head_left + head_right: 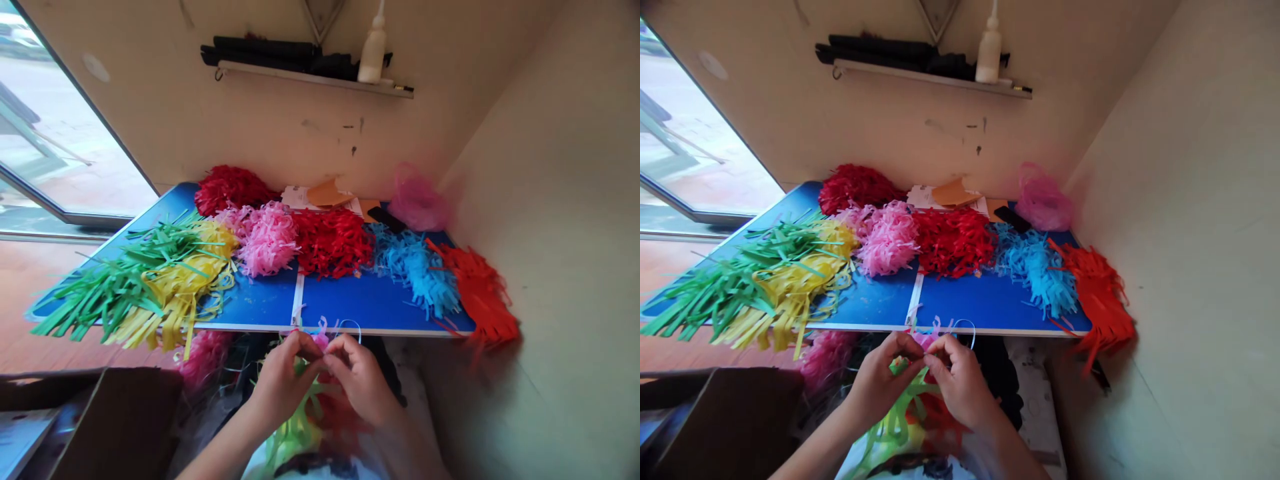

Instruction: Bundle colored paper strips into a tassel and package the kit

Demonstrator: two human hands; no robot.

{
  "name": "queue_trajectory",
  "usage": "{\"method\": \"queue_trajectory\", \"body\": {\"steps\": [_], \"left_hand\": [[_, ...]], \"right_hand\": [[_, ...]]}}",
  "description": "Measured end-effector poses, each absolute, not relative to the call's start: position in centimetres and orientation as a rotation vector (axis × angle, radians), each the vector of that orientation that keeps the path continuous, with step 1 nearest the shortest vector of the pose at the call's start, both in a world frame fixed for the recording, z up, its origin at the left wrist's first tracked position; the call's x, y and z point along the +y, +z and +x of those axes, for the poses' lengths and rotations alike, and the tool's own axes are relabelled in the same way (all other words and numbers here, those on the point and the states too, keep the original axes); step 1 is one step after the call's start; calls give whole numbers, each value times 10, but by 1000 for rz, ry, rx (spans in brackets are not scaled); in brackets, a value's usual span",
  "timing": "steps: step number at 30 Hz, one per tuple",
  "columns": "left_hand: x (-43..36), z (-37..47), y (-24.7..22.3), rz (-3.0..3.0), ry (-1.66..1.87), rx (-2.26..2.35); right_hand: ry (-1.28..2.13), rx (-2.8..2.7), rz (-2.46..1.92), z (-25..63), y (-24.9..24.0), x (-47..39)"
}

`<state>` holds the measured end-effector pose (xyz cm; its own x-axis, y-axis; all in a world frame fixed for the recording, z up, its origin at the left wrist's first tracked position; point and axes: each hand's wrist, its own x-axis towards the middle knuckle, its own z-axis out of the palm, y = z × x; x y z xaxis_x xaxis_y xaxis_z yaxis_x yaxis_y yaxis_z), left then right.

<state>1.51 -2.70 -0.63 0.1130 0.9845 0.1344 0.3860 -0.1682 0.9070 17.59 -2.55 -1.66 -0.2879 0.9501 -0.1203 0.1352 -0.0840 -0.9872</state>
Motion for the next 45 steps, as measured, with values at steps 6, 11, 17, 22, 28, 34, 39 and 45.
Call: {"method": "queue_trajectory", "body": {"steps": [6,11,17,22,28,34,39,45], "left_hand": [[-26,-3,-12,1848,999,1359],[-21,-25,10,2117,931,1476],[-22,0,29,2039,647,812],[-8,-44,17,1997,696,1069],[-7,-3,31,2150,632,1152],[-1,-29,26,2176,557,1207],[-3,-5,26,2279,563,1124],[4,-16,26,2323,518,1094]], "right_hand": [[1197,-1386,-1006,185,-5,-22],[1312,-864,-757,189,25,-25],[1437,-823,-634,224,60,-25],[817,-740,-860,309,48,-3],[1349,-1480,-1215,214,10,-24],[1237,-824,-1014,277,5,1],[1387,-1170,-1114,244,-5,-5],[1410,-1051,-1001,249,-19,-4]]}}
